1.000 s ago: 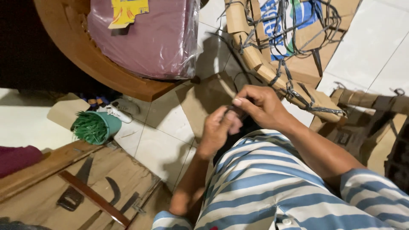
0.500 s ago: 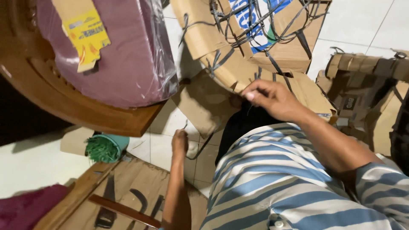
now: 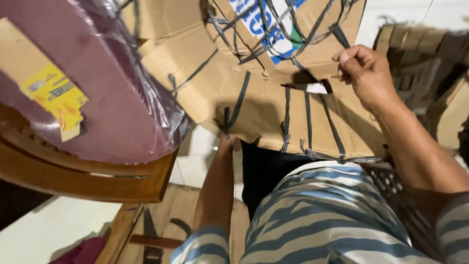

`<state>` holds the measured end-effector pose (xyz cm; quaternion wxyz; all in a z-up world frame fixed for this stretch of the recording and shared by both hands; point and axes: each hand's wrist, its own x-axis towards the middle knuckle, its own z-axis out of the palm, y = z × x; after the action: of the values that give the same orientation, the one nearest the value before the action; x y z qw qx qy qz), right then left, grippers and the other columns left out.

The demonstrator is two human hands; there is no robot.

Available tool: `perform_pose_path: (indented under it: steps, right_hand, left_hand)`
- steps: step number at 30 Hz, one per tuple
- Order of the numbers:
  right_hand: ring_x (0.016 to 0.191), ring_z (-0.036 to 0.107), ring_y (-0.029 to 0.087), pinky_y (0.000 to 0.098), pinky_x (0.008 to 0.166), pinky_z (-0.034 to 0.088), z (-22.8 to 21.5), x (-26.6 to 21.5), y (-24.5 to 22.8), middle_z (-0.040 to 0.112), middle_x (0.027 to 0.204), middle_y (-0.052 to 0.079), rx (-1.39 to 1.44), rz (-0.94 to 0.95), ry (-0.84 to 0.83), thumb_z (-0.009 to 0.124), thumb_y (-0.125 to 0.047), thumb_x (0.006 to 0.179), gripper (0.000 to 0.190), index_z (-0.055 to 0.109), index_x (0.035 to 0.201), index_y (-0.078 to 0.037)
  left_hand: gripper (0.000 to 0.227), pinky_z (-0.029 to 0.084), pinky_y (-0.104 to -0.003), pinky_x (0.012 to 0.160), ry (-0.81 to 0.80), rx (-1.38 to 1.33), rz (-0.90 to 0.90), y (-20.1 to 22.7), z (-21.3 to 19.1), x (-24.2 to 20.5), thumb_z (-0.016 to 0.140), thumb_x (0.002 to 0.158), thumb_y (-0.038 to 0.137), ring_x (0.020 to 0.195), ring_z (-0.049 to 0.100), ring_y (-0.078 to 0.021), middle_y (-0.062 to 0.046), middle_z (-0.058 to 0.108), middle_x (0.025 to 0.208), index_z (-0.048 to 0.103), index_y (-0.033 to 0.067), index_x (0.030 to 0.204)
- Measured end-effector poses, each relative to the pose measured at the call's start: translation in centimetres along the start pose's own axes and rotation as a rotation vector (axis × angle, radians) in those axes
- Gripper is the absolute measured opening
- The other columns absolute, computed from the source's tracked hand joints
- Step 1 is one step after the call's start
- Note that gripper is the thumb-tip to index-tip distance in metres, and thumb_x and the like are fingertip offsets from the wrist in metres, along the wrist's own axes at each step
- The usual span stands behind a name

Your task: The person uses their hands to tie and secure several pieces of cardboard and black wire together, forming a curved structure on the workshop floor.

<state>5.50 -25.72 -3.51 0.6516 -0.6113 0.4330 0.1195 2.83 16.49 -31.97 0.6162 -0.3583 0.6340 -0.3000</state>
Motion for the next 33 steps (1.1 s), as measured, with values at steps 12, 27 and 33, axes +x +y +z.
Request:
perform_pose_path:
  steps: [12,27,33]
  right_hand:
    - [0.117,0.063,0.027,0.0534,0.106,0.048,5.8,6.5,0.1,0.064,0.138,0.010,-0.385,0.426,-0.291,0.048,-0.013,0.107,0.015,0.059,0.114,-0.021]
    - [0.086,0.067,0.024,0.0378,0.075,0.045,10.6,14.3,11.5,0.075,0.093,0.008,-0.781,-0.272,-0.434,0.065,-0.021,0.103,0.013,0.075,0.100,-0.012]
    - [0.081,0.067,0.025,0.0369,0.056,0.056,6.6,9.4,0.5,0.068,0.105,0.016,-0.960,-0.045,-0.103,0.054,-0.021,0.118,0.019,0.065,0.109,-0.007]
  left_hand:
    - [0.014,0.045,-0.030,0.057,-1.087,-1.049,-1.012,-15.8,-3.3,9.5,0.073,0.090,0.024,0.063,0.052,-0.0142,0.003,0.058,0.076,0.066,0.0198,0.102]
    - [0.047,0.053,-0.052,0.075,-0.269,-2.206,-1.027,-6.7,1.8,1.8,0.067,0.080,0.009,0.086,0.062,-0.0442,-0.025,0.063,0.101,0.054,-0.0040,0.123]
    - [0.059,0.055,-0.059,0.080,0.154,-2.453,-1.121,-5.3,2.6,-4.2,0.066,0.076,0.004,0.094,0.065,-0.0543,-0.034,0.065,0.110,0.049,-0.0119,0.130]
